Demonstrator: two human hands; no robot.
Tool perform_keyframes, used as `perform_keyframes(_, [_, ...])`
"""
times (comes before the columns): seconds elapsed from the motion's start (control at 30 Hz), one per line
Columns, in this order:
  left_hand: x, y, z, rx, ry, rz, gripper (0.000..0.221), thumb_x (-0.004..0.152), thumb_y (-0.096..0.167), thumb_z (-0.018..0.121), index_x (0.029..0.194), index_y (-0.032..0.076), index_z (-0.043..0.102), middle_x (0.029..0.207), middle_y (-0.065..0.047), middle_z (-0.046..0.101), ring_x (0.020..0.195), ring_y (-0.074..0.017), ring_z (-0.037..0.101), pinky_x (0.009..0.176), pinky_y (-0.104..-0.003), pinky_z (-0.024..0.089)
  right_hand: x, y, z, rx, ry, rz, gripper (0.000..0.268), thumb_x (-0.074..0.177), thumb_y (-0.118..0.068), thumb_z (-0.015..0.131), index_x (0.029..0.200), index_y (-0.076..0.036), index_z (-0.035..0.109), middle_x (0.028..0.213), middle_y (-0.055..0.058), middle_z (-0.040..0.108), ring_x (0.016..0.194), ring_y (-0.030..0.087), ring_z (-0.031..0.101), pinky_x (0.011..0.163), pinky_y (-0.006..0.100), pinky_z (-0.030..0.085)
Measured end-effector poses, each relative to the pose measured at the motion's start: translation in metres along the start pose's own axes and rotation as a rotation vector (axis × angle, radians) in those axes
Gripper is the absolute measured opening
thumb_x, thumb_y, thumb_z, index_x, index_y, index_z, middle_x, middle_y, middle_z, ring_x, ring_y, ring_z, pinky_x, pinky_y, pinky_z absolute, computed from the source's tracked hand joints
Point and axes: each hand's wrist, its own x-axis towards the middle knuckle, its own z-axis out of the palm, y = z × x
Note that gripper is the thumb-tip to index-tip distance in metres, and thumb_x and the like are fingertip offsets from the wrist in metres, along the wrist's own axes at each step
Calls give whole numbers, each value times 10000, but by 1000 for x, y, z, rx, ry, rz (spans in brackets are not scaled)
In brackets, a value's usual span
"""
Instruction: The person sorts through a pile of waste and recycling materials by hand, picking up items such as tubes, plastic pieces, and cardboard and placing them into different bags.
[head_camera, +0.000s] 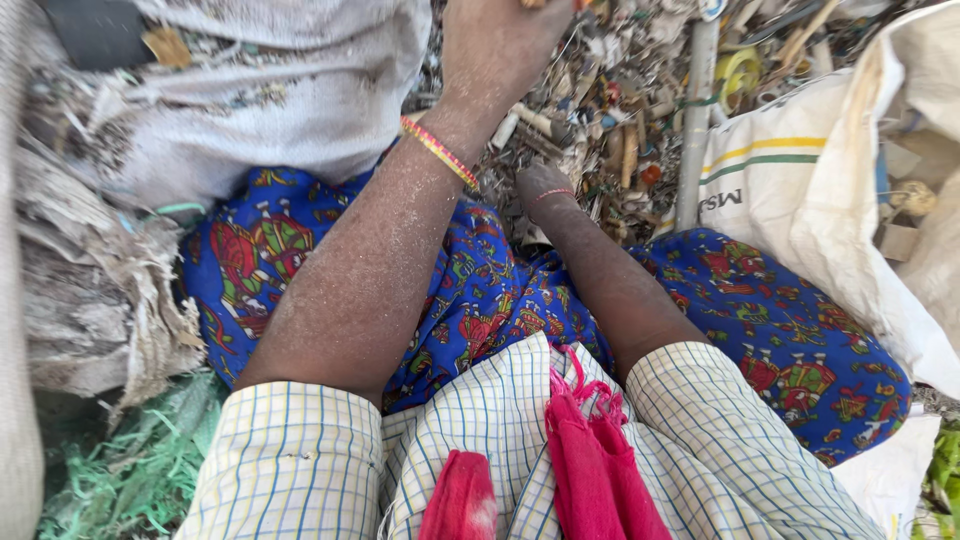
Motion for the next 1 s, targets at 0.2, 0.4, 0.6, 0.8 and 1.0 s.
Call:
perform_keyframes(0.2, [-1,11,-13,-235,86,-93,328,801,254,827,1019,52,685,905,-155,761,866,-355,766,770,-451,611,-6,61,-56,494,-92,250,278,1080,-299,525,1135,-127,736,1043,153,724,967,253,705,960,418,516])
perform_keyframes(0.4, [-4,17,-20,-318,16,-84,518,855,190,838,1222,86,486,1033,-130,756,951,-312,787,850,-420,631,-11,133,-82,784,259,434,270,937,-166,642,1199,-153,707,1090,125,723,978,224,698,922,377,576])
perform_keyframes(0.6, [-3,26,-24,-267,-25,-81,554,884,209,869,1243,78,468,1078,-137,751,1009,-298,780,881,-430,619,49,164,-51,664,391,280,377,922,-146,745,1297,-165,709,1212,139,706,1123,256,684,1062,366,537])
perform_keyframes(0.8, [-8,26,-23,-278,-108,-110,553,883,238,867,1233,81,470,1108,-137,741,1051,-309,771,870,-420,628,80,137,-34,586,327,331,780,788,-124,846,1475,-112,479,1441,297,450,1237,416,524,1072,395,440])
perform_keyframes(1.0, [-12,19,-14,-193,-121,-91,549,855,208,864,1190,67,452,1041,-175,704,1017,-379,735,844,-470,596,91,135,11,573,417,319,617,863,-123,831,1413,-96,552,1285,234,636,1215,370,634,1097,407,500])
